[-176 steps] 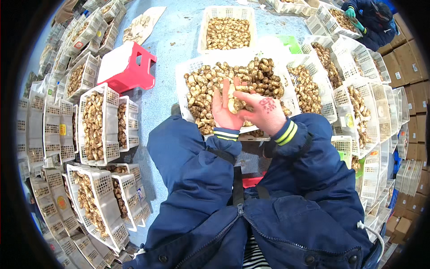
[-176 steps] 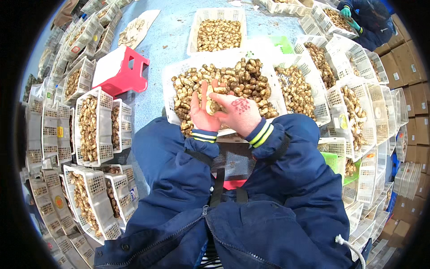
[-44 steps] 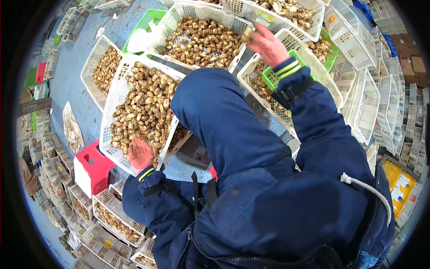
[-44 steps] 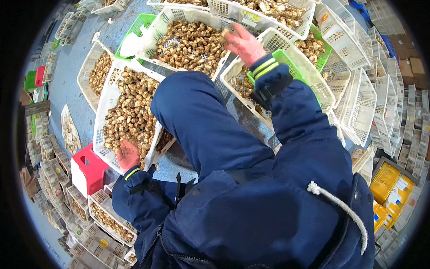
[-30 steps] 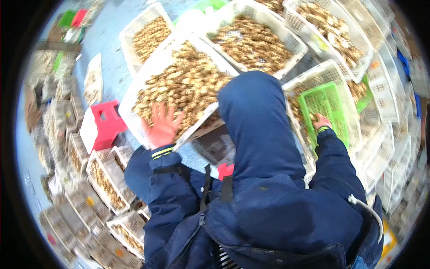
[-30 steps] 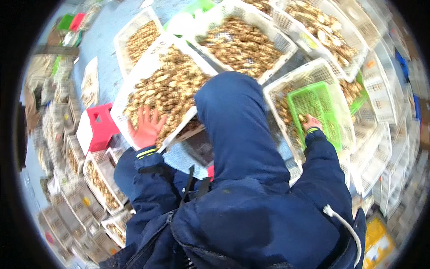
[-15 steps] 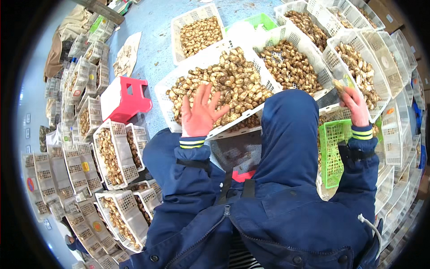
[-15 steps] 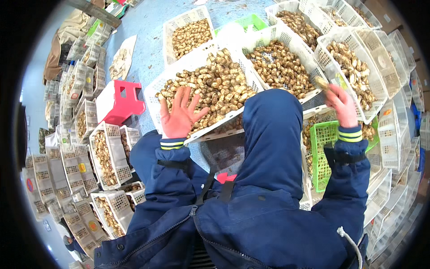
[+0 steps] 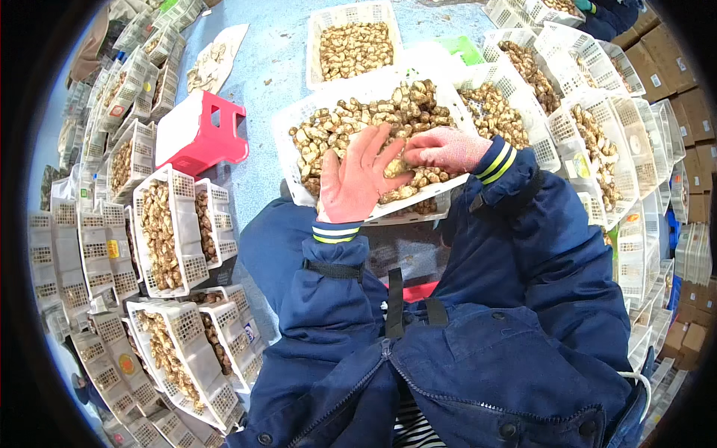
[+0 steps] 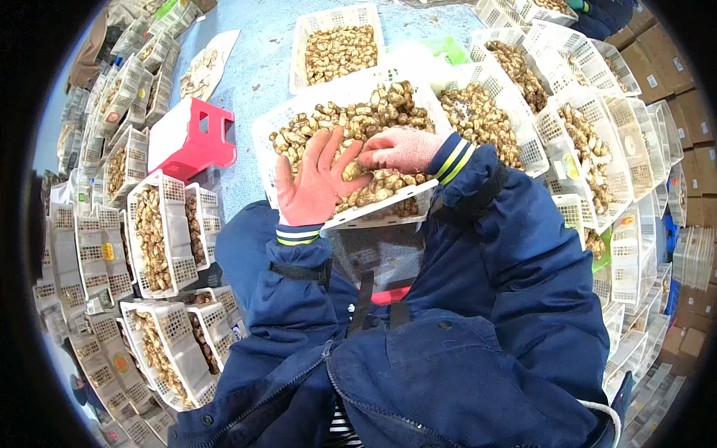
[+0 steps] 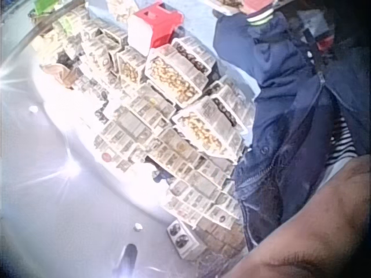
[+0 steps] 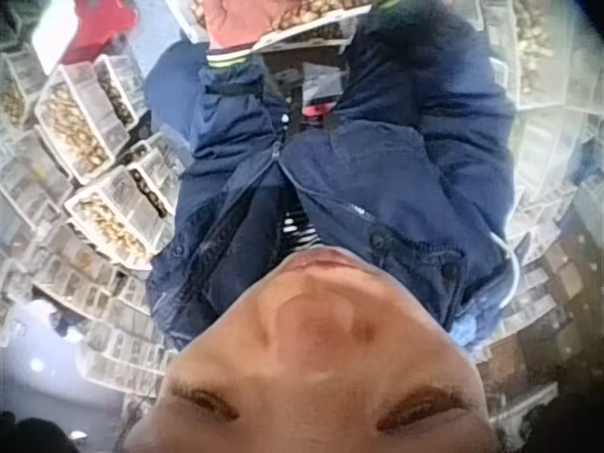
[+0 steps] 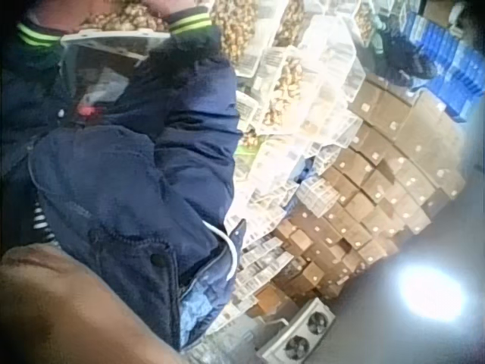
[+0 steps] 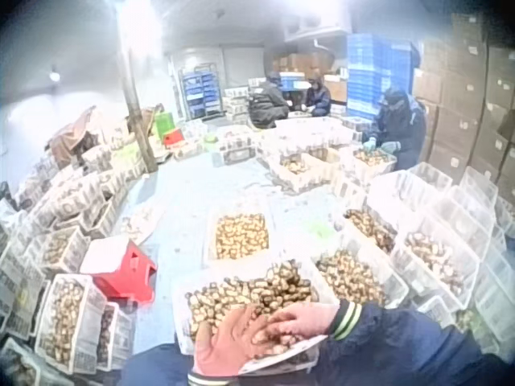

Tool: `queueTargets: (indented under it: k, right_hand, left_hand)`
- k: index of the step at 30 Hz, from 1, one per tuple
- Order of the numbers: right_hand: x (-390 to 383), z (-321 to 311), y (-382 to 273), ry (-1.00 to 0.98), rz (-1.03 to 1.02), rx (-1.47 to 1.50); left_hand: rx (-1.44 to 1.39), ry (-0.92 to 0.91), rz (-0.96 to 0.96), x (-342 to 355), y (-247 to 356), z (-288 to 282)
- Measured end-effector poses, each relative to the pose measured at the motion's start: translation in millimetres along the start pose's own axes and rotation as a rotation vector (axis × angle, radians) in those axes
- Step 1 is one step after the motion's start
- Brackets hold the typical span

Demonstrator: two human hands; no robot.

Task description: The person sits on a low stool and repeatedly picks up ginger roots from a white crate, turns them over, and places them into a green crate. The person handles the ginger by hand without tools, moving items one at a time between crates.

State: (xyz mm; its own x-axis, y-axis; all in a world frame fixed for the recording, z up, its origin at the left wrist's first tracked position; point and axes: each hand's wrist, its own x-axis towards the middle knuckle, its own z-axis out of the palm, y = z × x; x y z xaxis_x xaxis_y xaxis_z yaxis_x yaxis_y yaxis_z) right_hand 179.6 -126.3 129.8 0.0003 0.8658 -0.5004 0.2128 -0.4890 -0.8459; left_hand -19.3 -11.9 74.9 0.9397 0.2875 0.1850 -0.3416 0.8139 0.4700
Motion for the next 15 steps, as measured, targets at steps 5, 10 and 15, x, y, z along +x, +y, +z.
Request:
queueTargets:
  k: [5, 10, 15]
  right_hand:
    - [22.5, 19.5, 36.0, 0.118, -0.246, 0.57]
    - [37.7, 36.6, 62.1, 0.188, -0.171, 0.932]
    - [34.3, 39.9, 58.9, 0.155, -0.248, 0.984]
  left_hand:
    - [-0.18, 0.114, 0.082, 7.3, -3.5, -3.9]
    - [-0.244, 0.224, 0.127, 6.9, -4.0, -8.7]
    - [-0.355, 0.213, 0.127, 8.3, -1.7, -12.9]
